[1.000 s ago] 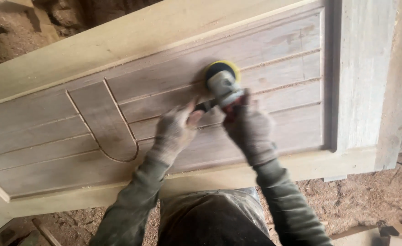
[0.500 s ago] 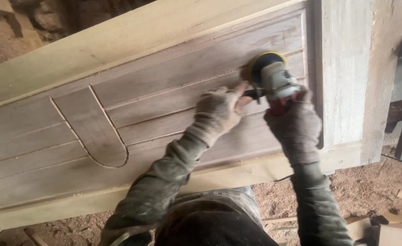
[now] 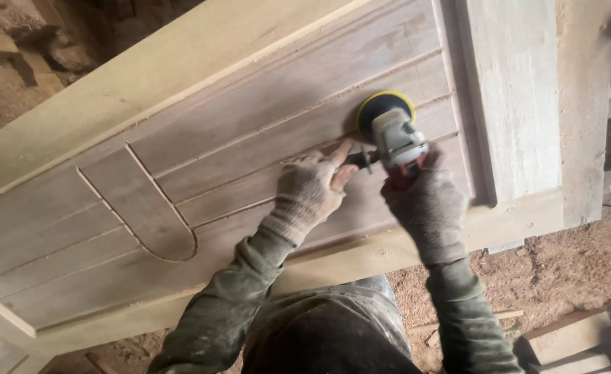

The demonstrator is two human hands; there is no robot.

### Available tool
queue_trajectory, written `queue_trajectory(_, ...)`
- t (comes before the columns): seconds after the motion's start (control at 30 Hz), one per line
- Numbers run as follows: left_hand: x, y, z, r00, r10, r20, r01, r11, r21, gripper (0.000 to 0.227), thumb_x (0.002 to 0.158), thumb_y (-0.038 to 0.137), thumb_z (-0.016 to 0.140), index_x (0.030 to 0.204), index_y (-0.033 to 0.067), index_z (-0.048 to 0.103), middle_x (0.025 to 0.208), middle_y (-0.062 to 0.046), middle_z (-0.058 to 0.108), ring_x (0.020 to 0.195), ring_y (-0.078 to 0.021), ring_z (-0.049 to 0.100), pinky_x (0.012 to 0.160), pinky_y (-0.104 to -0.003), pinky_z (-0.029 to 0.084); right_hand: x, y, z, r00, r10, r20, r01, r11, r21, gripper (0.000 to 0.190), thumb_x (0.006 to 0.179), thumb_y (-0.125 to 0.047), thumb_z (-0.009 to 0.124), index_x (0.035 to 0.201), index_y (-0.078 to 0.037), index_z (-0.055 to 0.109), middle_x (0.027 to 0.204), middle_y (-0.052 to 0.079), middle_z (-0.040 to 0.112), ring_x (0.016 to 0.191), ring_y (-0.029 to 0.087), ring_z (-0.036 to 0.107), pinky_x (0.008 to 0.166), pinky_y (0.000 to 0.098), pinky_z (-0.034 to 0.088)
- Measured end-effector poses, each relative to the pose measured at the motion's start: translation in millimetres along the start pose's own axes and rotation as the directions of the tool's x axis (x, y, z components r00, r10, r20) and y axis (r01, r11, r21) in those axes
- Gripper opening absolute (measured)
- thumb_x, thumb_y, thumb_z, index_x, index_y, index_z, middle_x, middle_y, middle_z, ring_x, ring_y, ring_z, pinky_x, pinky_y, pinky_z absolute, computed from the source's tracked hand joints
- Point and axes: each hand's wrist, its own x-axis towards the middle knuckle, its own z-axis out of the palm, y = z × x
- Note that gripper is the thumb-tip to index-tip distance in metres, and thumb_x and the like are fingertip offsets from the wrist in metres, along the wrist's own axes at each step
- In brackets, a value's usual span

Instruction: Sanding a wooden door using a power sander in a workshop environment.

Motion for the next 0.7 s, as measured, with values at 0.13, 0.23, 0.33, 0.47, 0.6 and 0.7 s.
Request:
queue_trajectory(0.13,23,20,10,0.996,-0.008,0.084,0.012,0.999,-0.041,0.047,0.099,0.055,0.051,0.140,0.0342,0.061,0.085,-0.011,0.072,0.085,-0.0331,0.075,0.074,-0.050,0.059,17,17,-20,0.998,-0.007,-0.063,0.007,1.000,-0.003,0.081,0.071,-0.041,0.081,0.139,-0.020,0.042,0.115,0.015,0.070,0.106,0.040,0.071,0.095,0.0543,0.055)
queue_trajectory(0.23,-1,8,6,0.999,-0.036,-0.004,0.036,0.999,-0.021,0.045,0.099,0.052,0.054,0.139,0.0323,0.063,0.078,-0.010,0.070,0.078,-0.0328,0.075,0.071,-0.048,0.058,15,12,0,0.998,-0.062,-0.024,0.062,0.998,-0.003,0.077,0.073,-0.041,0.078,0.138,-0.021,0.042,0.113,0.015,0.070,0.105,0.042,0.071,0.093,0.0558,0.055)
queue_trajectory(0.33,-10,4,1,0.998,-0.042,-0.055,0.041,0.999,-0.015,0.044,0.099,0.048,0.058,0.138,0.0281,0.066,0.074,-0.011,0.069,0.076,-0.0329,0.074,0.068,-0.046,0.058,16,12,14,0.995,-0.100,0.028,0.099,0.995,0.008,0.070,0.078,-0.042,0.072,0.138,-0.022,0.041,0.114,0.015,0.068,0.108,0.043,0.070,0.095,0.0567,0.055)
queue_trajectory(0.47,26,25,17,0.990,0.050,-0.135,-0.055,0.998,-0.037,0.045,0.098,0.054,0.055,0.139,0.0364,0.061,0.075,-0.007,0.067,0.075,-0.0289,0.075,0.067,-0.045,0.060,20,21,-28,0.993,-0.057,-0.103,0.060,0.998,0.027,0.075,0.073,-0.035,0.082,0.136,-0.013,0.046,0.115,0.020,0.070,0.110,0.045,0.069,0.094,0.0568,0.054)
queue_trajectory(0.6,41,58,31,0.956,0.039,-0.290,-0.085,0.986,-0.146,0.032,0.087,0.037,0.074,0.115,0.0246,0.066,0.094,-0.008,0.075,0.073,-0.0366,0.068,0.065,-0.050,0.051,26,52,-25,0.982,-0.076,-0.172,0.080,0.997,0.019,0.084,0.072,-0.038,0.082,0.139,-0.011,0.040,0.102,0.023,0.073,0.087,0.053,0.069,0.073,0.0586,0.054)
queue_trajectory(0.7,10,32,34,0.991,-0.069,-0.115,0.068,0.998,-0.018,0.051,0.095,0.060,0.054,0.139,0.0369,0.062,0.075,-0.009,0.069,0.059,-0.0366,0.062,0.058,-0.051,0.048,15,39,3,0.957,-0.185,-0.224,0.165,0.981,-0.105,0.077,0.076,-0.041,0.080,0.133,-0.009,0.040,0.089,0.016,0.068,0.074,0.048,0.069,0.066,0.0551,0.055)
